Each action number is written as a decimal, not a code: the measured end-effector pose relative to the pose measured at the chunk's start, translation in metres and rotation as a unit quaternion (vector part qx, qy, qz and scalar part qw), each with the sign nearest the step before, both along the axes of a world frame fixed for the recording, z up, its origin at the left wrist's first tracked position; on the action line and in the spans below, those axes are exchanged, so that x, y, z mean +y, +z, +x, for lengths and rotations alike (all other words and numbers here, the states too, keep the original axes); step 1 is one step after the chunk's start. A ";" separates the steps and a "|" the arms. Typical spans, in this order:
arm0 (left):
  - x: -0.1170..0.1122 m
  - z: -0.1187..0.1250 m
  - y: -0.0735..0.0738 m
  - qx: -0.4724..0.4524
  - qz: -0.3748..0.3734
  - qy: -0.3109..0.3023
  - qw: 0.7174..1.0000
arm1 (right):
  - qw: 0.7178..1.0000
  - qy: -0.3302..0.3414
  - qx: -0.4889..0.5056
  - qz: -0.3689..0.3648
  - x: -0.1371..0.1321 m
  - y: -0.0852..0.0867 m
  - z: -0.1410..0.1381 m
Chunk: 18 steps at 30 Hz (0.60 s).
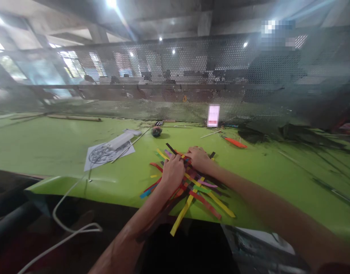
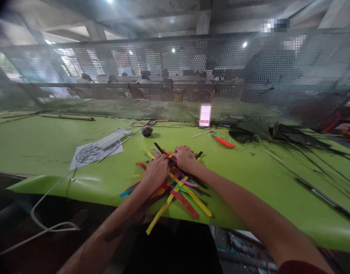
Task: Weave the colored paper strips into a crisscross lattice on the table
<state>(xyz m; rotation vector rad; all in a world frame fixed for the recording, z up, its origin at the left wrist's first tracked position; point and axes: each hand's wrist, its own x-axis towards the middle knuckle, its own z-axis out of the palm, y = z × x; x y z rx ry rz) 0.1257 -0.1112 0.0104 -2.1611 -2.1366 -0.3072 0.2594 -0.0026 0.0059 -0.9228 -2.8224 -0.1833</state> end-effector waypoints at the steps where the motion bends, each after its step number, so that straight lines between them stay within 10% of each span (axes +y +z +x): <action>1: 0.000 0.000 0.000 -0.003 0.001 0.000 1.000 | 1.000 -0.002 0.004 0.002 0.000 -0.002 0.000; 18: 0.002 -0.001 -0.005 0.006 0.016 -0.009 1.000 | 0.999 -0.021 -0.037 0.009 -0.013 0.008 0.000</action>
